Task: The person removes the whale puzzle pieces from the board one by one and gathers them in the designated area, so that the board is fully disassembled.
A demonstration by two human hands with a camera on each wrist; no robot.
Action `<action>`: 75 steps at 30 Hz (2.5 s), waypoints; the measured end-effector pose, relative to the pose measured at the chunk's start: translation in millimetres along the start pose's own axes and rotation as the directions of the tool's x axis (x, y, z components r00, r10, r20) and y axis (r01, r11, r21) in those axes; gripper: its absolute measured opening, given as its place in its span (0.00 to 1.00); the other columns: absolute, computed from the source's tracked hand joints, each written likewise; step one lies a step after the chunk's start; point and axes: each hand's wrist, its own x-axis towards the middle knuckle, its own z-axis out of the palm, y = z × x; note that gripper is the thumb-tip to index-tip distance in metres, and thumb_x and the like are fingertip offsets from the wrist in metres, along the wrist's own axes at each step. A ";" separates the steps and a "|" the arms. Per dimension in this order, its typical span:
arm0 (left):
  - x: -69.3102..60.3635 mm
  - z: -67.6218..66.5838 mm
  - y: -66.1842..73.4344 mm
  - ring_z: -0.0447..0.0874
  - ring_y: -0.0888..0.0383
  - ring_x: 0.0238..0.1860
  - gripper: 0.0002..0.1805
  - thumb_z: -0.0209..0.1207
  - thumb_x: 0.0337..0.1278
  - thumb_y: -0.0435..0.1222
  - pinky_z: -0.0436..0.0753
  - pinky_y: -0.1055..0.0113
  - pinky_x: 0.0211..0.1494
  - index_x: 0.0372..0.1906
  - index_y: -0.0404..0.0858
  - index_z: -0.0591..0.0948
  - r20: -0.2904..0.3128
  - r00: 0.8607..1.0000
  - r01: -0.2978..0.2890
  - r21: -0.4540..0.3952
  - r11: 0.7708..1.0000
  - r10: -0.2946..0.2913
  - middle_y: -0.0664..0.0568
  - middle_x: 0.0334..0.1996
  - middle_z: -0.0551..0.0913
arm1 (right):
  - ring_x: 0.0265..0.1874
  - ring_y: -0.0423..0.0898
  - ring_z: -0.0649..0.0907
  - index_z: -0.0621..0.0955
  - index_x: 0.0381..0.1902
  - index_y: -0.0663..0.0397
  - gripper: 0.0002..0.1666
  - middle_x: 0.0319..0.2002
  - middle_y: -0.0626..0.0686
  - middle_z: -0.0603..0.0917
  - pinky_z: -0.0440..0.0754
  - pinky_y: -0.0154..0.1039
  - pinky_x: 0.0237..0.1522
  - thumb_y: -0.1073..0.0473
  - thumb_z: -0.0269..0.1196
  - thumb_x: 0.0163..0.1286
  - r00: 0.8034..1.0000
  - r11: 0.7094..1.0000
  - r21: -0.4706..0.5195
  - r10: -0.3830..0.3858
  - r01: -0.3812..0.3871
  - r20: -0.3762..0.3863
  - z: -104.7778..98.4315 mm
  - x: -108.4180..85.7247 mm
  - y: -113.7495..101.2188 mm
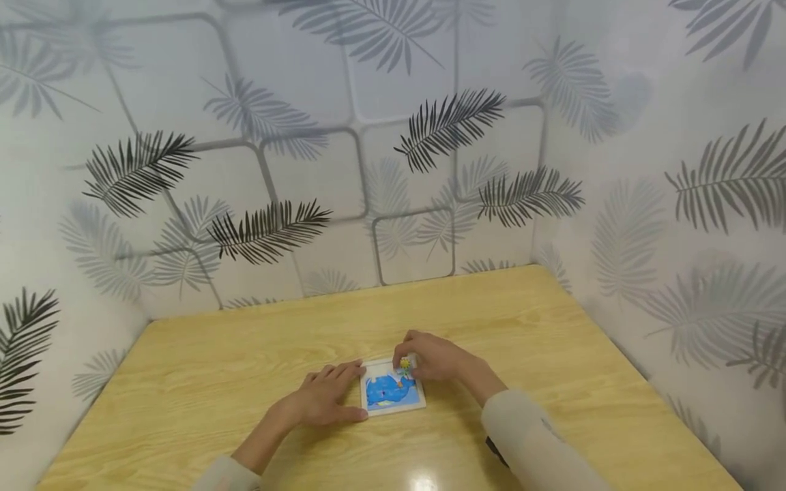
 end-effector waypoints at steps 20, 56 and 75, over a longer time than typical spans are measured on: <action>-4.5 -6.4 5.4 0.58 0.38 0.78 0.50 0.61 0.64 0.65 0.59 0.34 0.73 0.82 0.43 0.60 0.016 1.000 0.000 -0.018 1.000 0.000 0.47 0.82 0.59 | 0.39 0.44 0.77 0.89 0.45 0.42 0.19 0.50 0.50 0.84 0.80 0.45 0.46 0.71 0.68 0.62 0.996 0.997 0.053 0.063 -0.060 -0.058 0.0 -2.2 6.9; 1.4 -0.2 1.0 0.57 0.36 0.79 0.50 0.63 0.62 0.64 0.57 0.31 0.73 0.81 0.45 0.60 0.015 1.000 0.016 -0.032 0.999 -0.016 0.45 0.80 0.61 | 0.12 0.35 0.63 0.88 0.46 0.49 0.16 0.56 0.58 0.85 0.69 0.33 0.20 0.70 0.62 0.65 0.957 0.946 0.259 0.242 -0.197 -0.157 -39.0 -70.5 58.6; -1.7 -5.8 3.8 0.55 0.34 0.79 0.50 0.64 0.62 0.64 0.56 0.29 0.73 0.81 0.45 0.62 0.018 1.000 -0.006 -0.074 0.997 0.007 0.45 0.81 0.60 | 0.08 0.36 0.65 0.88 0.45 0.54 0.16 0.32 0.56 0.88 0.66 0.30 0.14 0.74 0.62 0.65 0.944 0.918 0.288 0.312 -0.272 -0.103 -56.2 -101.7 89.3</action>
